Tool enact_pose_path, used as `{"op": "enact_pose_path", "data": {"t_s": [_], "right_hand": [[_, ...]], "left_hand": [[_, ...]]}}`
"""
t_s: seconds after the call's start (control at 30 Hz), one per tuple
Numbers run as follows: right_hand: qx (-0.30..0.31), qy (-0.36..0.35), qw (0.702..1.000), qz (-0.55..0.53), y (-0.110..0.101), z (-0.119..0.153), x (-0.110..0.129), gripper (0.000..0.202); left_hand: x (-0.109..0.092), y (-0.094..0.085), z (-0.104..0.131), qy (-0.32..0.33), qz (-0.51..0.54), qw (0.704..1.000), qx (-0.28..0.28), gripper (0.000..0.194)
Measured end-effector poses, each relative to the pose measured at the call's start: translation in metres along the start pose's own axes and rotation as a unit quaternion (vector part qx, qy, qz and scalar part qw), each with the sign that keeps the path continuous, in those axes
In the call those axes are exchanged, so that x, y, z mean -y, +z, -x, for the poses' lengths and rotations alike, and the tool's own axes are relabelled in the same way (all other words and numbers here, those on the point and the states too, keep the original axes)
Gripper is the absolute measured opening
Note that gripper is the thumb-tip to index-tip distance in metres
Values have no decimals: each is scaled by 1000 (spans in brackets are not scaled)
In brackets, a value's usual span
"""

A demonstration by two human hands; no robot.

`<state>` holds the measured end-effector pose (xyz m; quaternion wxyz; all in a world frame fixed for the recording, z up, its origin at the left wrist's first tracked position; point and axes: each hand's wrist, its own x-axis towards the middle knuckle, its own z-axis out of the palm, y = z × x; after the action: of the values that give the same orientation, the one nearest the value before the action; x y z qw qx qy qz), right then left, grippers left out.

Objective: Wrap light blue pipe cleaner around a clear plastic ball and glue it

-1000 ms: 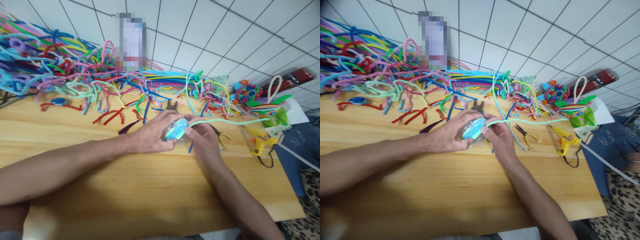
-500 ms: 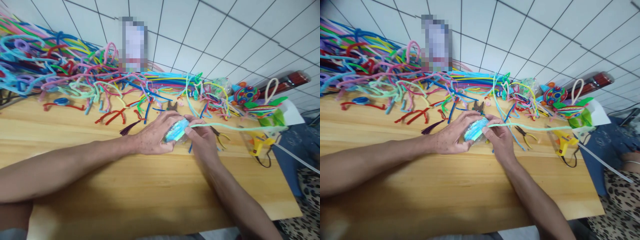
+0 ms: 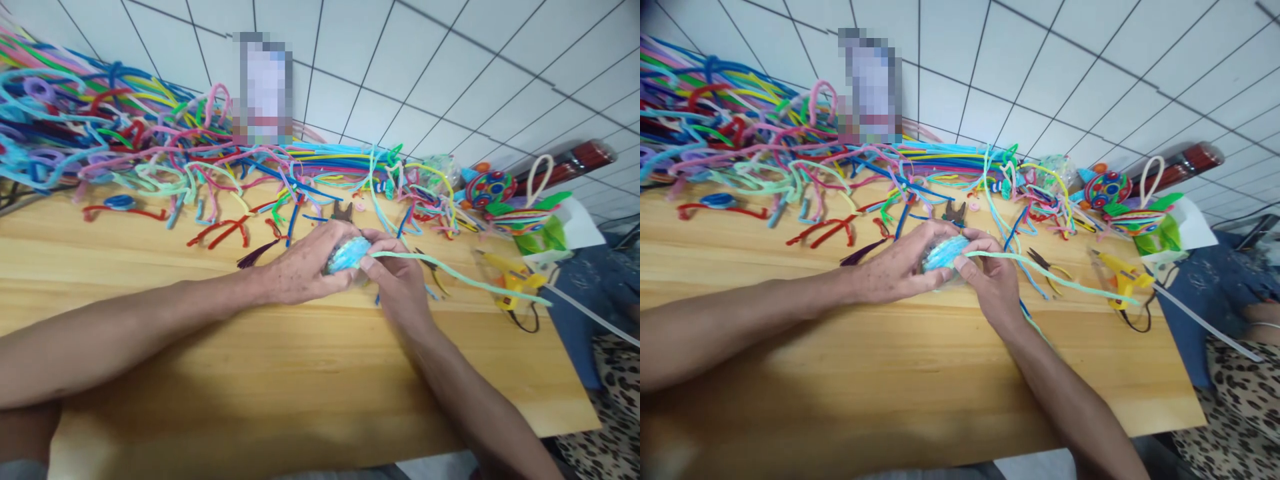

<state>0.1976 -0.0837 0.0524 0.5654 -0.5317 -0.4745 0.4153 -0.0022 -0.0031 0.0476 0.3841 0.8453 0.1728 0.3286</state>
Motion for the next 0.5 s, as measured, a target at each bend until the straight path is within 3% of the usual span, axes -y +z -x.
{"op": "enact_pose_path", "data": {"t_s": [0.13, 0.5], "right_hand": [[-15, 22, 1000, -15, -5, -2, -1, 26], [-20, 22, 1000, -6, -2, -2, -4, 28]], "left_hand": [[7, 5, 2, 40, -10, 999, -21, 54], [12, 9, 4, 59, -21, 998, -24, 55]]}}
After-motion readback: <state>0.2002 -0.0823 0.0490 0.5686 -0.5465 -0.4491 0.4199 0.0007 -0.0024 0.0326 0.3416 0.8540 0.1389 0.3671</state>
